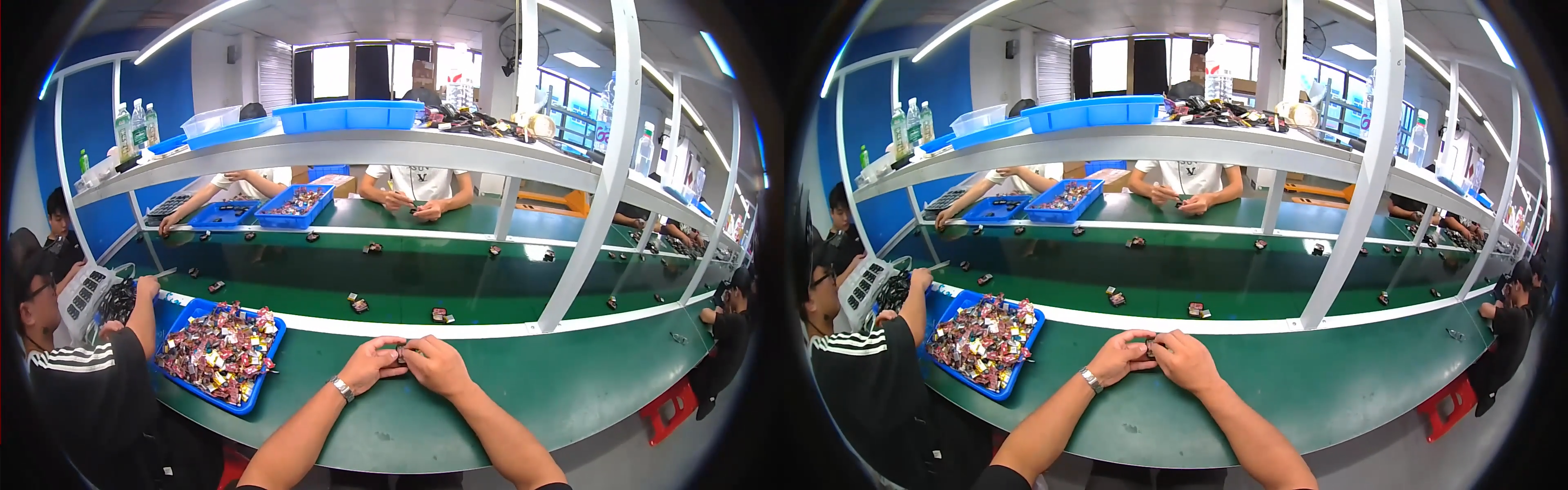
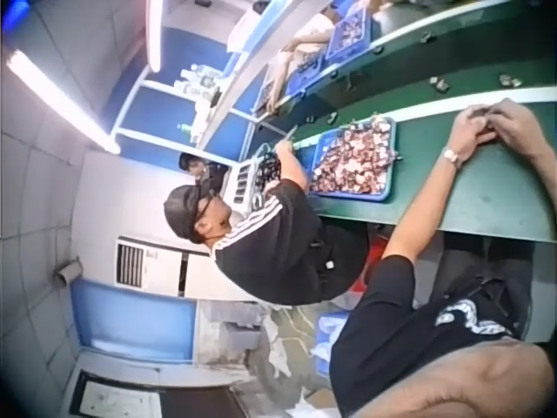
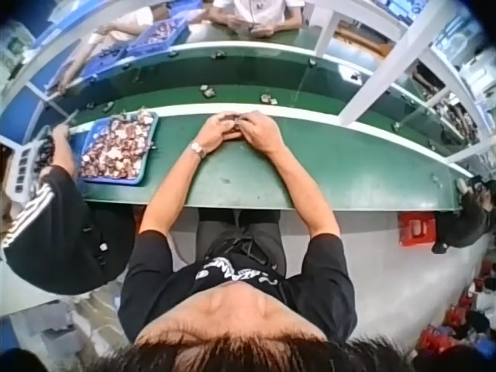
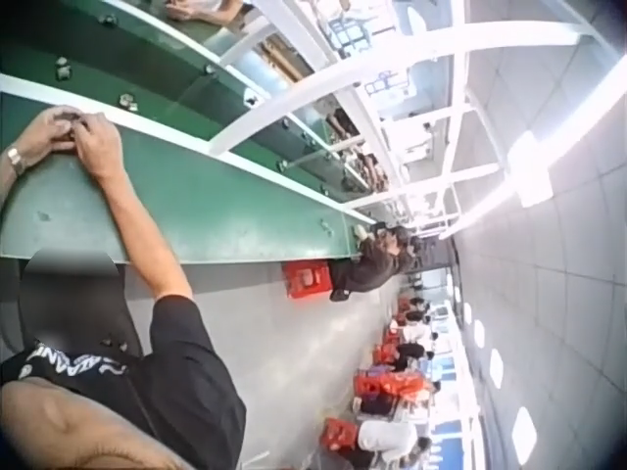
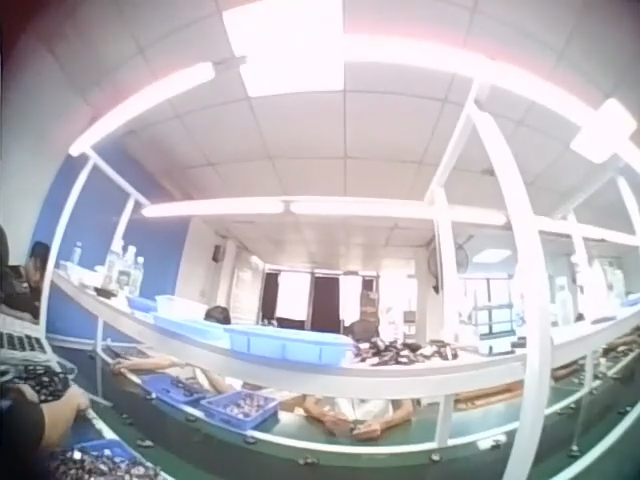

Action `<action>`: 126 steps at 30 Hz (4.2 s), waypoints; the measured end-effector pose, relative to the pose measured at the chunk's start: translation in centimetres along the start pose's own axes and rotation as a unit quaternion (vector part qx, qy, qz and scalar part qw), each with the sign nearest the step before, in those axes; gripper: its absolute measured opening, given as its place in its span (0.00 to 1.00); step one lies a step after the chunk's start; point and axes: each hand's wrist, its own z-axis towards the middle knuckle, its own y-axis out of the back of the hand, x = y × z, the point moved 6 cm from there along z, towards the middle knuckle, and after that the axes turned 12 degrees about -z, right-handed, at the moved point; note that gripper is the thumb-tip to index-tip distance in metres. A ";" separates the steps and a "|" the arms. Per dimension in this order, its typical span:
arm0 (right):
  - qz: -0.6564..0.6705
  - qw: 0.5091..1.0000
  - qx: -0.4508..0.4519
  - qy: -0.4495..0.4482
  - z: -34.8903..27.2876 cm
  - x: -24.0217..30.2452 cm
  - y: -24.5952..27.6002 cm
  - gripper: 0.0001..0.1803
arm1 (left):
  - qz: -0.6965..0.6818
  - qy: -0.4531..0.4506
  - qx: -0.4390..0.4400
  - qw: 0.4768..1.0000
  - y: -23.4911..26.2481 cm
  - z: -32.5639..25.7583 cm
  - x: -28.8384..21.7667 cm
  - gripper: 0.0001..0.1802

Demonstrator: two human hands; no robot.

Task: Sorting and inspecting small electronic components at an assembly line.

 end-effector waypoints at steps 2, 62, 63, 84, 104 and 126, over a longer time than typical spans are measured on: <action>0.060 0.998 -0.003 -0.006 0.4 0.0 0.5 0.10 | 0.002 -0.005 -0.005 1.000 0.3 -0.1 0.0 0.17; 0.213 0.951 0.080 -0.210 -1.5 -1.0 -2.1 0.08 | 0.070 -0.025 0.019 0.997 0.2 -0.1 -0.3 0.15; 0.212 0.951 0.079 -0.211 -1.6 -1.0 -2.3 0.08 | 0.063 -0.022 0.012 0.998 0.4 -0.2 -0.2 0.15; 0.224 0.944 0.050 -0.238 -1.6 -0.4 -2.0 0.09 | 0.045 -0.036 0.012 0.998 0.2 -0.6 -0.6 0.15; 0.172 0.965 -0.001 -0.198 -0.6 -0.3 -1.8 0.10 | 0.040 -0.058 -0.017 0.997 0.2 -0.4 -0.6 0.14; 0.050 0.987 -0.017 -0.151 -0.6 0.7 -1.8 0.07 | 0.061 -0.041 -0.044 0.996 0.1 -0.6 -0.5 0.14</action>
